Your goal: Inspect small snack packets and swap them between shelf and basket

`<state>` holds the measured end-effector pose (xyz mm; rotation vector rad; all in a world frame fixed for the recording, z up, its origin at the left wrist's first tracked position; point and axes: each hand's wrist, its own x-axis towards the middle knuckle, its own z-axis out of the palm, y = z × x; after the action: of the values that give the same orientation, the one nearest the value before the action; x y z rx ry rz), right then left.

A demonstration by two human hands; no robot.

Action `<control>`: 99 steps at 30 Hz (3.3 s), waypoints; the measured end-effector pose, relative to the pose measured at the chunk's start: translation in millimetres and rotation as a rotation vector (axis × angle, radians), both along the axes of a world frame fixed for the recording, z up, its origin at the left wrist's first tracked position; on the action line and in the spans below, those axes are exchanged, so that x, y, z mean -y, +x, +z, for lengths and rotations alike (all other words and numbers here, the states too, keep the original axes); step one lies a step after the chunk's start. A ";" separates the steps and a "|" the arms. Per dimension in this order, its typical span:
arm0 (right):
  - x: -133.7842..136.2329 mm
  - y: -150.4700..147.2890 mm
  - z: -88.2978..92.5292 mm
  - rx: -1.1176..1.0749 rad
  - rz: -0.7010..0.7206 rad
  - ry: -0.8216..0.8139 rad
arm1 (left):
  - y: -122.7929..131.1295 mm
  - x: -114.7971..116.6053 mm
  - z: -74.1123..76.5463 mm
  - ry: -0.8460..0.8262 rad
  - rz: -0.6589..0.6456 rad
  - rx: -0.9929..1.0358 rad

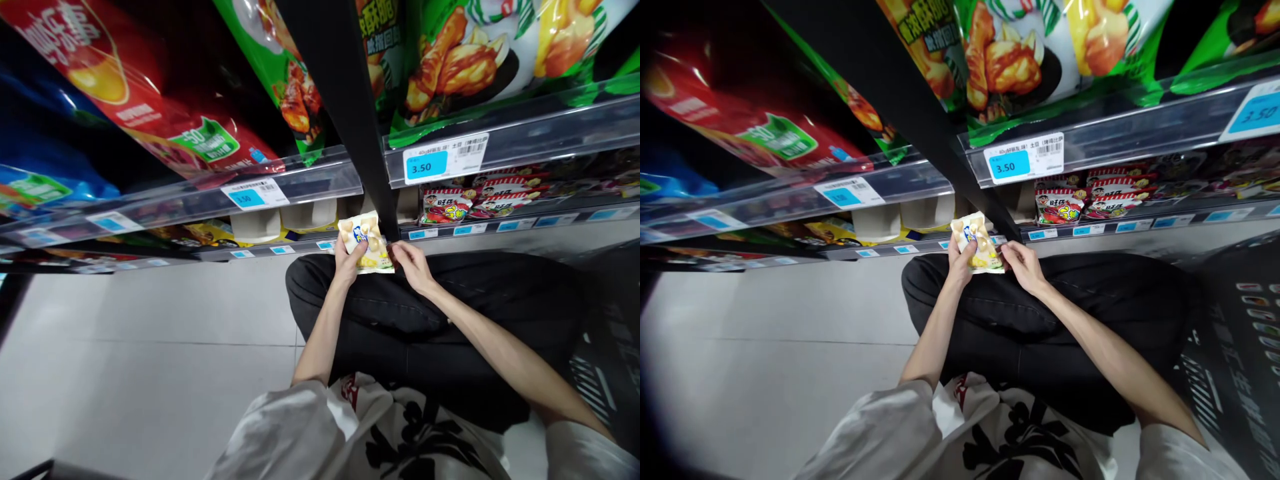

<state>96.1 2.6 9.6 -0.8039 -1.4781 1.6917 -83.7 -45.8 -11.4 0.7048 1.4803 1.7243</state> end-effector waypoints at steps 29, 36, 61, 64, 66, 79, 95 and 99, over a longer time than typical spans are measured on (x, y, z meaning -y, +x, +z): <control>-11.8 7.9 4.6 0.277 -0.258 0.268 | 12.4 4.1 18.5 -0.234 -0.647 -0.178; -13.2 7.8 2.2 0.208 -0.248 0.230 | 11.6 5.3 18.5 -0.243 -0.679 -0.159; -27.4 10.7 18.5 0.095 -0.231 0.085 | 15.4 5.7 22.0 -0.261 -0.711 -0.095; -27.0 10.7 19.9 0.080 -0.216 0.073 | 16.2 6.6 21.6 -0.263 -0.703 -0.074; -26.9 10.9 19.7 0.076 -0.203 0.052 | 15.9 7.3 20.0 -0.256 -0.696 -0.072; -25.7 12.6 14.9 0.192 -0.305 0.247 | 15.0 8.9 11.6 -0.243 -0.706 -0.082; -23.8 17.1 16.2 0.255 -0.261 0.388 | 17.4 6.5 22.6 -0.273 -0.694 -0.167; -23.6 17.4 15.6 0.265 -0.276 0.400 | 15.9 6.9 21.1 -0.288 -0.689 -0.177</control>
<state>113.5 26.2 25.2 -0.9806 -1.7196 1.0701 -67.9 -52.6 9.7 1.0725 1.3431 0.9289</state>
